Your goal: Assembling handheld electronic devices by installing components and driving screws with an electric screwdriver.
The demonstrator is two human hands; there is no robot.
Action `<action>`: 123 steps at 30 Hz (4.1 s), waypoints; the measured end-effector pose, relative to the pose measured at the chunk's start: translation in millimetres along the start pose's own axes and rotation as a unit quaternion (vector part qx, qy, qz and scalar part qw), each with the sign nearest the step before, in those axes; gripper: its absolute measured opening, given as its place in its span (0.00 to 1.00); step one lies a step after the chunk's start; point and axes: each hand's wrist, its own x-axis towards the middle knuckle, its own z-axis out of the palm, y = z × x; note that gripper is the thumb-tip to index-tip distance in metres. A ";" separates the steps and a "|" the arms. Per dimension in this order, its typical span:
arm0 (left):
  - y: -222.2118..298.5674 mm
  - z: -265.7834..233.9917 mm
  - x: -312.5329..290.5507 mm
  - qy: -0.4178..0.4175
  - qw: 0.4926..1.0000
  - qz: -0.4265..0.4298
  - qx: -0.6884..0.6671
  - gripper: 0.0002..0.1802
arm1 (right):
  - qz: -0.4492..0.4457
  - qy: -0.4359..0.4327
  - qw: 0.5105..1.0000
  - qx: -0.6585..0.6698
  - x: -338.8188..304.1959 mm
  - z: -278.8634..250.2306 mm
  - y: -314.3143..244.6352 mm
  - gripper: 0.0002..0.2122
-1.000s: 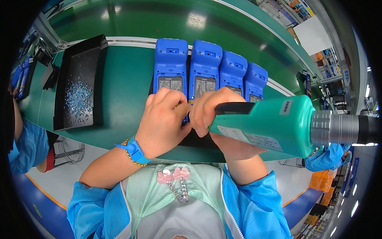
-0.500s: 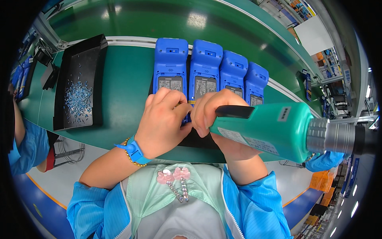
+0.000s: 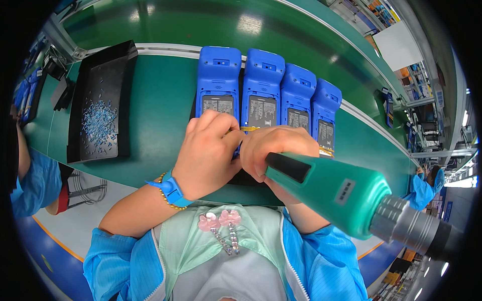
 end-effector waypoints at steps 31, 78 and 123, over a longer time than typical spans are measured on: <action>1.5 -0.4 -0.6 0.003 1.000 0.001 0.002 0.15 | 0.023 -0.025 0.999 0.035 3.9 -11.8 -4.2 0.41; 25.6 1.0 -34.1 0.014 0.978 0.122 0.170 0.16 | 0.049 0.097 0.992 0.059 -20.7 -18.7 -34.1 0.48; -0.7 -15.5 -21.0 -0.078 0.972 0.191 0.108 0.16 | 0.043 0.070 0.994 0.076 -7.1 -5.4 -2.8 0.48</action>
